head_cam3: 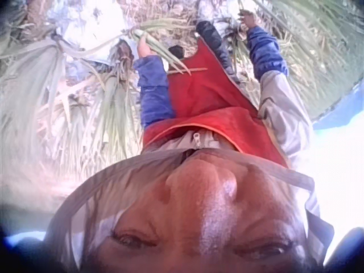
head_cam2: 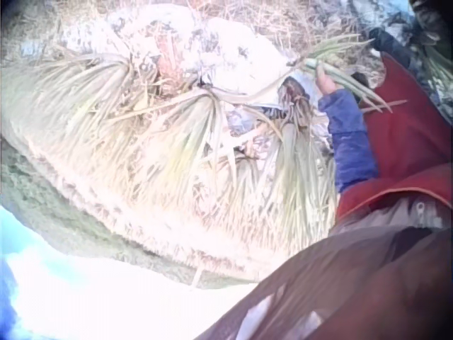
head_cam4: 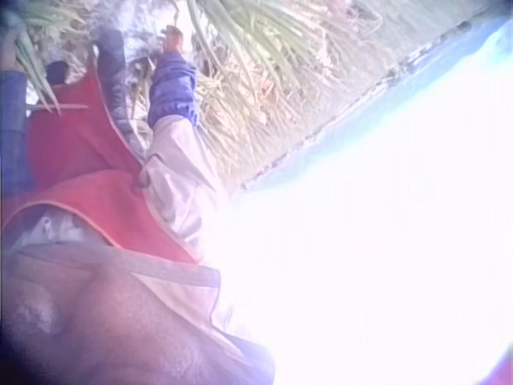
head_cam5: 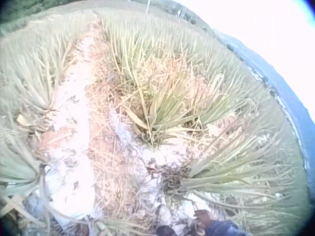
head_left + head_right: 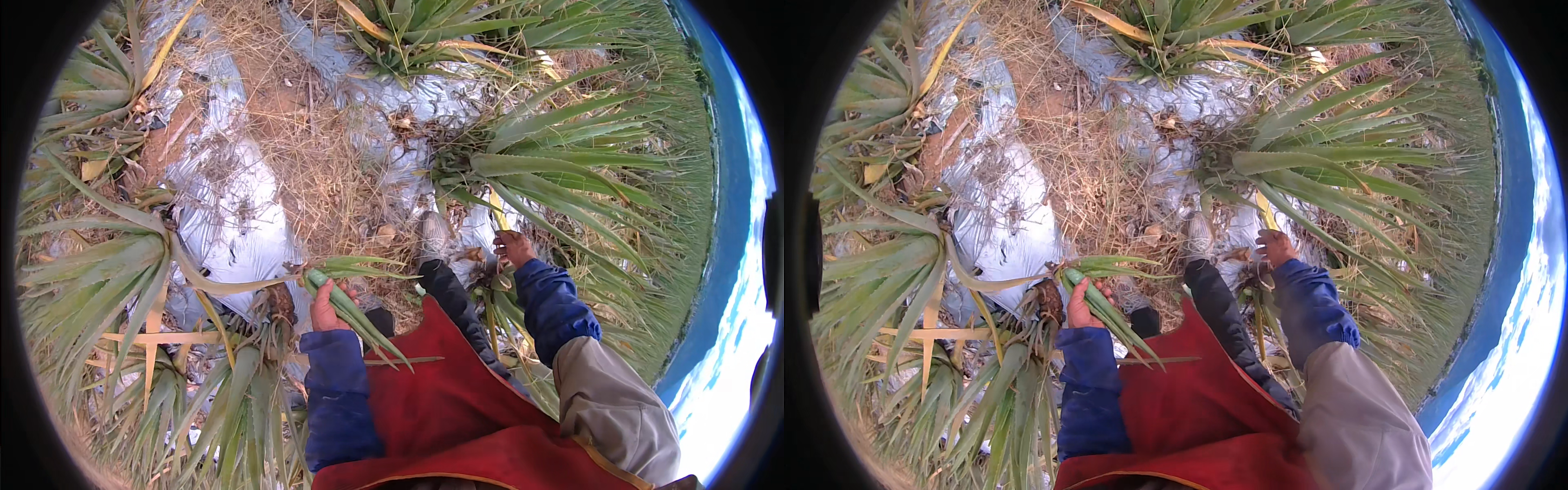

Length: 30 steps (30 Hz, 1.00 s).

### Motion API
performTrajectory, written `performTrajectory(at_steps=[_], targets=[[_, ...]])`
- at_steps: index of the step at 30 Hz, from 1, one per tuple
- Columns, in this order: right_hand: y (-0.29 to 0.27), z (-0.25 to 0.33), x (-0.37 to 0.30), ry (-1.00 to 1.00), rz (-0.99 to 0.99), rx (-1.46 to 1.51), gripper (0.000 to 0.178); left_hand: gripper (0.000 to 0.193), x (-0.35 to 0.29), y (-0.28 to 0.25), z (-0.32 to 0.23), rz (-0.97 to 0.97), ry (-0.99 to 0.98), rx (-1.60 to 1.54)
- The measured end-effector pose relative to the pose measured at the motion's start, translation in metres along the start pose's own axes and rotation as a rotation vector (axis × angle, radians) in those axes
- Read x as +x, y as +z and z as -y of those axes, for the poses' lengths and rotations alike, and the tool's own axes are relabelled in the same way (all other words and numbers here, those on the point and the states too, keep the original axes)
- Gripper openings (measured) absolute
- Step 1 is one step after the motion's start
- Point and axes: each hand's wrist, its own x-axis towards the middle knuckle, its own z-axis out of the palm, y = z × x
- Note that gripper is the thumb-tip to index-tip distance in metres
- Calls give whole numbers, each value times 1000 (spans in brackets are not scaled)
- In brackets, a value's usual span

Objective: The person walks through an agave field and repeatedly bends to pull mature leaves from the base of agave plants. The leaves are gathered by hand and held in bundles as the person moves between plants.

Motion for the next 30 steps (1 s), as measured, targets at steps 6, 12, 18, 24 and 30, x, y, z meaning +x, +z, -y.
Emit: performTrajectory(at_steps=[6,12,18,24,30], targets=[[15,-16,107,-126,144,251,49,23,45,8,27,3,-120,26],[75,48,129,-294,181,135,55,26,58,42,50,5,-139,224],[109,41,184,-157,117,845,47,27,75,82,70,-11,-114,306],[155,13,166,-247,3,-364,82,26,95,80,84,-40,-145,325],[136,46,230,168,239,-259,63,24,100,68,81,-20,-137,341]])
